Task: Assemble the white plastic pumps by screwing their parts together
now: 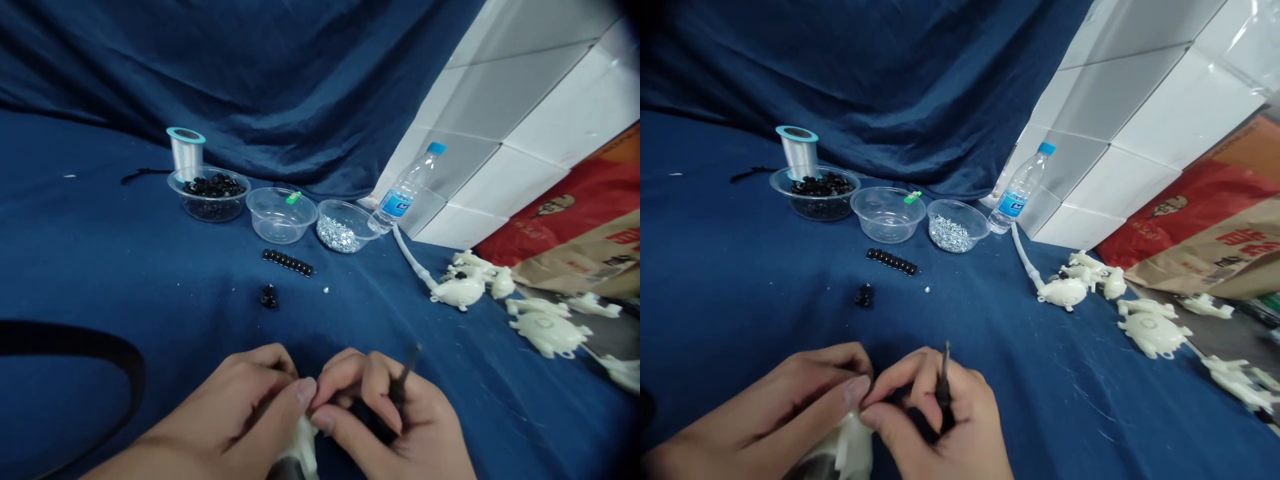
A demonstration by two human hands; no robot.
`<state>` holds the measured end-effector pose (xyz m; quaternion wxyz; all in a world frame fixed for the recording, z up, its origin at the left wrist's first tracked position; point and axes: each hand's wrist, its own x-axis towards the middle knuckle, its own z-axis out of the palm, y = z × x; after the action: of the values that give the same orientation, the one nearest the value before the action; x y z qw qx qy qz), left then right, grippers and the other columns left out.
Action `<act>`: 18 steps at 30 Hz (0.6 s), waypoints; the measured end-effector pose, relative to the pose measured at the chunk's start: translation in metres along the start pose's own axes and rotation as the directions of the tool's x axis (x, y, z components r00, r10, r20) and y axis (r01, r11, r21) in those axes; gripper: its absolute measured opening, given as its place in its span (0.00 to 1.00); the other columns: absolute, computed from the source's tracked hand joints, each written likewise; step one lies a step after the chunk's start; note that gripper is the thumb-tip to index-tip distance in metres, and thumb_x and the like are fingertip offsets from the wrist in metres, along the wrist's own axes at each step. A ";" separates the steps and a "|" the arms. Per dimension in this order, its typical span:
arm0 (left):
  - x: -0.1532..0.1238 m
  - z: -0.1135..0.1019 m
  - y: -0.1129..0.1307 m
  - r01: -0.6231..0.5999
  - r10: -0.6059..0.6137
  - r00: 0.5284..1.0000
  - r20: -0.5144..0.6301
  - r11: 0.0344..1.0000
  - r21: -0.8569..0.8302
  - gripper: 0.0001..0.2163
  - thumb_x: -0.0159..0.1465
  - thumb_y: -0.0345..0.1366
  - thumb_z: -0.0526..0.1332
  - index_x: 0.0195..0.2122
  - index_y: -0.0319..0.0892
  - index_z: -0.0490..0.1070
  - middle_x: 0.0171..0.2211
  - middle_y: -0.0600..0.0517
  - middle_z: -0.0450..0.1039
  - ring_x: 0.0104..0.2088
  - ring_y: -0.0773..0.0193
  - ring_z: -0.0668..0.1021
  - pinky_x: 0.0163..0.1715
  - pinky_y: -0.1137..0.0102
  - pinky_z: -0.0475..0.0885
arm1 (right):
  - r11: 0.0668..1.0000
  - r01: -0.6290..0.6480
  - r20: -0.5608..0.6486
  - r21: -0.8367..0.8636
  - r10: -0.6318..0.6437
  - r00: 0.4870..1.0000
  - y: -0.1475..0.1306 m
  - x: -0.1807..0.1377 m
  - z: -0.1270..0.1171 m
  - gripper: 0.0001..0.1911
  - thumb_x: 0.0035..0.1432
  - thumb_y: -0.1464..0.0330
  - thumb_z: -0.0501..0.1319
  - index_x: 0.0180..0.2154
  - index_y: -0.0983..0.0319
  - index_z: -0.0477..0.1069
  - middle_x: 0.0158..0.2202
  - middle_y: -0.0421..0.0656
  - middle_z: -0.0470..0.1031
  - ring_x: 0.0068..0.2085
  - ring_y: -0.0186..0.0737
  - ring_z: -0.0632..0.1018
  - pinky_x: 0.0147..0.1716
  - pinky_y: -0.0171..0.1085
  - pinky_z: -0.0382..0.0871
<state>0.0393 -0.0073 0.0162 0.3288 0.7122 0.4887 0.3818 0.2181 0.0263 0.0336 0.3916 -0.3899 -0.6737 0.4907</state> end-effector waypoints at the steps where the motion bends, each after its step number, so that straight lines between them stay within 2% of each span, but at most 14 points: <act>1: 0.002 -0.001 -0.002 0.001 -0.003 1.000 0.030 0.999 0.036 0.20 0.71 0.38 0.48 0.25 0.43 0.71 0.28 0.55 0.71 0.27 0.68 0.76 0.28 0.75 0.72 | 0.997 -0.066 -0.003 0.028 0.066 0.998 0.001 0.001 0.001 0.23 0.51 0.76 0.66 0.21 0.58 0.50 0.28 0.37 0.81 0.27 0.35 0.78 0.30 0.32 0.76; 4: 0.008 -0.009 -0.004 -0.054 0.040 0.992 0.123 0.992 0.117 0.15 0.71 0.35 0.50 0.30 0.43 0.72 0.30 0.54 0.71 0.34 0.64 0.75 0.39 0.69 0.72 | 0.982 -0.178 -0.003 0.065 0.179 0.984 0.008 0.004 0.004 0.20 0.48 0.76 0.66 0.21 0.58 0.54 0.27 0.39 0.79 0.26 0.33 0.77 0.29 0.31 0.75; 6: 0.009 -0.014 -0.002 -0.086 0.079 0.995 0.054 0.987 0.138 0.14 0.71 0.34 0.48 0.33 0.45 0.72 0.34 0.54 0.73 0.38 0.62 0.75 0.42 0.67 0.71 | 0.978 -0.199 0.002 0.062 0.199 0.980 0.013 0.006 0.006 0.19 0.44 0.77 0.66 0.19 0.59 0.55 0.25 0.38 0.77 0.26 0.33 0.75 0.29 0.30 0.74; 9: 0.001 -0.014 0.002 -0.166 0.182 0.982 -0.049 0.959 0.229 0.07 0.67 0.37 0.54 0.40 0.47 0.72 0.41 0.53 0.74 0.41 0.59 0.75 0.39 0.66 0.71 | 0.963 -0.242 0.020 0.122 0.241 0.970 0.016 0.007 0.008 0.19 0.42 0.78 0.66 0.19 0.59 0.56 0.23 0.37 0.75 0.26 0.32 0.74 0.28 0.29 0.73; 12: -0.012 -0.005 0.002 -0.256 0.283 0.959 0.004 0.860 0.441 0.12 0.58 0.40 0.63 0.43 0.45 0.69 0.42 0.51 0.73 0.40 0.54 0.75 0.38 0.60 0.71 | 0.960 -0.247 0.030 0.135 0.245 0.969 0.016 0.006 0.009 0.18 0.42 0.79 0.66 0.20 0.59 0.57 0.23 0.36 0.74 0.25 0.31 0.73 0.26 0.28 0.72; 15: -0.020 0.005 -0.001 -0.218 0.265 0.964 -0.021 0.833 0.508 0.13 0.60 0.28 0.58 0.46 0.45 0.65 0.40 0.51 0.73 0.41 0.54 0.75 0.39 0.60 0.71 | 0.960 -0.252 0.038 0.124 0.249 0.968 0.016 0.005 0.009 0.18 0.43 0.80 0.65 0.19 0.59 0.56 0.24 0.36 0.74 0.26 0.33 0.74 0.27 0.30 0.74; 18: -0.020 0.008 -0.004 -0.191 0.211 0.977 -0.018 0.913 0.360 0.19 0.59 0.19 0.50 0.46 0.47 0.63 0.40 0.51 0.69 0.42 0.59 0.74 0.40 0.64 0.71 | 0.955 -0.251 0.062 0.159 0.244 0.968 0.017 0.002 0.011 0.21 0.42 0.82 0.65 0.19 0.59 0.54 0.25 0.36 0.75 0.28 0.35 0.77 0.29 0.32 0.76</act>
<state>0.0398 -0.0260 0.0037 0.1392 0.7953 0.4831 0.3386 0.2102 0.0279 0.0149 0.3440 -0.4269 -0.5843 0.5983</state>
